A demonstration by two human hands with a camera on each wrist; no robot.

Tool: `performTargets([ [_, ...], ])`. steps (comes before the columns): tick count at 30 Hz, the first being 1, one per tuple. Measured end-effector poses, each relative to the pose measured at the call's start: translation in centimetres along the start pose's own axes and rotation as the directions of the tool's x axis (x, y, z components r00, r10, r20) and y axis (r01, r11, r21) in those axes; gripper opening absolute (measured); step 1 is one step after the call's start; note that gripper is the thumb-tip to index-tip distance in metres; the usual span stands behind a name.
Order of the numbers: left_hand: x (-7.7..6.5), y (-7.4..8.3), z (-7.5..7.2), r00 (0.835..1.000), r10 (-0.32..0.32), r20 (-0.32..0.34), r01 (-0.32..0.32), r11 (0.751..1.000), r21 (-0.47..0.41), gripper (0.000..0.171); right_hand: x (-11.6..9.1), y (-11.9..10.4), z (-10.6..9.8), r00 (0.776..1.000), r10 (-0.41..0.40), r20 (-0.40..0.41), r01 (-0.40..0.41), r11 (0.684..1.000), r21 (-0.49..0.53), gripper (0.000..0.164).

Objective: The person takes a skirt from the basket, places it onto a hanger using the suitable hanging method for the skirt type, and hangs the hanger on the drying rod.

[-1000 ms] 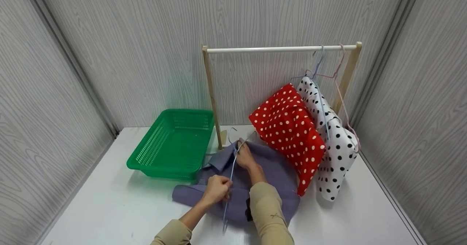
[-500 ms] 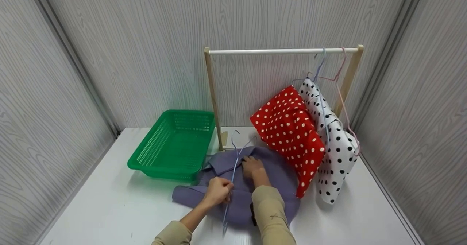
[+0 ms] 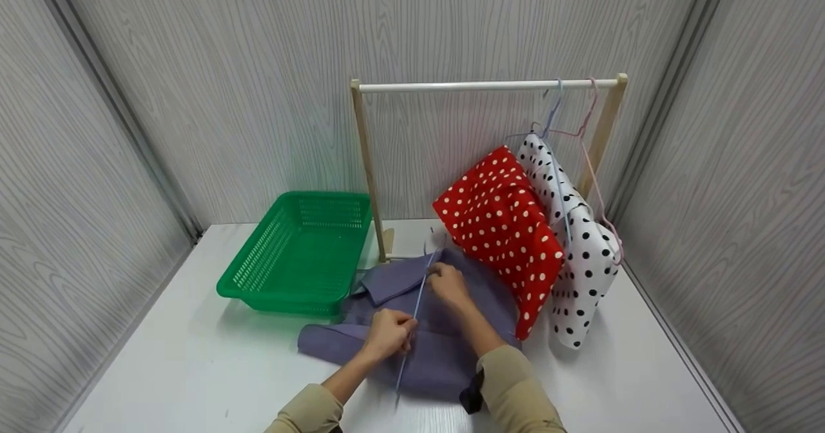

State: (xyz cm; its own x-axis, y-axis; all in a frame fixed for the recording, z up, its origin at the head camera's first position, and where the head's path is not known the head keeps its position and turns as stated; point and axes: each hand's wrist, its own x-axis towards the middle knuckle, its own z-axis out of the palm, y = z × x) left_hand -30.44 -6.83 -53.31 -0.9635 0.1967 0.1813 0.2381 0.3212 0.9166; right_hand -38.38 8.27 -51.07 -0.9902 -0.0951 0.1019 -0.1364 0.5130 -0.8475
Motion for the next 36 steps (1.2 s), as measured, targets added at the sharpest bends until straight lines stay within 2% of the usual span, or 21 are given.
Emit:
performTargets([
  [3, 0.3, -0.2, 0.4, 1.000, -0.014, 0.006, 0.014, 1.000, -0.028, 0.017, -0.9, -0.9, -0.5, 0.996, 0.084, 0.013, -0.085, 0.970, 0.226, 0.037],
  [6, 0.5, -0.2, 0.5, 0.999, -0.014, 0.037, 0.015, 1.000, -0.026, 0.016, -1.4, -1.4, -0.7, 0.991, 0.120, 0.051, -0.130, 0.932, 0.338, 0.049],
  [8, 0.6, -0.3, 0.5, 0.997, 0.007, 0.071, -0.008, 1.000, 0.022, 0.017, -1.6, -1.6, -0.8, 0.988, 0.140, 0.065, -0.154, 0.926, 0.346, 0.053],
  [10, 0.9, -0.3, 0.4, 0.994, 0.059, 0.097, -0.071, 0.989, 0.127, 0.019, -1.7, -1.6, -1.0, 0.987, 0.160, 0.025, -0.161, 0.942, 0.295, 0.052],
  [12, 1.2, -0.4, 0.0, 0.987, 0.130, 0.094, -0.151, 0.950, 0.274, 0.020, -1.5, -1.7, -1.1, 0.985, 0.165, -0.055, -0.150, 0.965, 0.215, 0.048],
  [13, 1.5, -0.5, -0.2, 0.980, 0.180, 0.083, -0.198, 0.909, 0.367, 0.018, -1.4, -1.7, -1.2, 0.981, 0.161, -0.107, -0.143, 0.976, 0.162, 0.043],
  [14, 1.8, -0.7, -0.5, 0.971, 0.230, 0.069, -0.235, 0.850, 0.471, 0.017, -1.3, -1.8, -1.3, 0.975, 0.158, -0.160, -0.141, 0.984, 0.109, 0.036],
  [15, 2.1, -0.9, -0.8, 0.957, 0.284, 0.056, -0.264, 0.775, 0.574, 0.015, -1.2, -1.9, -1.5, 0.968, 0.153, -0.199, -0.143, 0.988, 0.065, 0.031],
  [16, 2.3, -1.2, -1.2, 0.944, 0.327, 0.053, -0.277, 0.693, 0.665, 0.013, -1.0, -2.0, -1.6, 0.963, 0.150, -0.225, -0.147, 0.989, 0.028, 0.026],
  [19, 3.3, -2.3, -2.3, 0.893, 0.445, 0.066, -0.267, 0.406, 0.874, 0.007, -0.7, -2.3, -1.8, 0.958, 0.132, -0.256, -0.155, 0.985, -0.072, 0.018],
  [20, 3.6, -2.6, -2.6, 0.884, 0.460, 0.077, -0.248, 0.324, 0.913, 0.007, -0.7, -2.4, -1.8, 0.959, 0.129, -0.254, -0.157, 0.983, -0.092, 0.018],
  [21, 3.9, -2.9, -2.9, 0.883, 0.460, 0.091, -0.231, 0.258, 0.938, 0.007, -0.7, -2.4, -1.7, 0.960, 0.128, -0.251, -0.159, 0.981, -0.107, 0.018],
  [23, 4.5, -3.4, -3.3, 0.900, 0.421, 0.115, -0.204, 0.172, 0.964, 0.006, -0.7, -2.4, -1.6, 0.962, 0.113, -0.250, -0.152, 0.978, -0.142, 0.020],
  [25, 5.0, -3.8, -3.6, 0.929, 0.340, 0.145, -0.195, 0.118, 0.974, 0.007, -0.8, -2.3, -1.5, 0.963, 0.100, -0.249, -0.142, 0.977, -0.157, 0.021],
  [27, 5.3, -4.0, -3.7, 0.949, 0.260, 0.180, -0.209, 0.086, 0.974, 0.012, -0.9, -2.2, -1.3, 0.964, 0.091, -0.250, -0.135, 0.977, -0.165, 0.021],
  [29, 5.5, -4.3, -3.8, 0.955, 0.214, 0.207, -0.226, 0.066, 0.972, 0.016, -1.0, -2.1, -1.2, 0.964, 0.084, -0.251, -0.129, 0.977, -0.168, 0.021],
  [31, 5.6, -4.6, -3.8, 0.953, 0.215, 0.214, -0.231, 0.057, 0.971, 0.017, -1.1, -1.9, -1.1, 0.965, 0.084, -0.251, -0.128, 0.978, -0.165, 0.021],
  [32, 5.6, -4.6, -3.9, 0.952, 0.227, 0.205, -0.225, 0.063, 0.972, 0.016, -1.2, -1.8, -1.1, 0.964, 0.083, -0.253, -0.128, 0.978, -0.166, 0.021],
  [34, 5.8, -4.7, -4.0, 0.950, 0.275, 0.151, -0.186, 0.107, 0.977, 0.014, -1.2, -1.7, -1.1, 0.963, 0.080, -0.259, -0.126, 0.978, -0.166, 0.020],
  [35, 5.9, -4.6, -4.0, 0.948, 0.301, 0.106, -0.158, 0.151, 0.976, 0.012, -1.3, -1.6, -1.1, 0.962, 0.081, -0.262, -0.127, 0.978, -0.164, 0.020],
  [36, 6.1, -4.3, -4.1, 0.946, 0.319, 0.052, -0.125, 0.215, 0.969, 0.011, -1.3, -1.5, -1.1, 0.961, 0.081, -0.264, -0.127, 0.979, -0.161, 0.020],
])
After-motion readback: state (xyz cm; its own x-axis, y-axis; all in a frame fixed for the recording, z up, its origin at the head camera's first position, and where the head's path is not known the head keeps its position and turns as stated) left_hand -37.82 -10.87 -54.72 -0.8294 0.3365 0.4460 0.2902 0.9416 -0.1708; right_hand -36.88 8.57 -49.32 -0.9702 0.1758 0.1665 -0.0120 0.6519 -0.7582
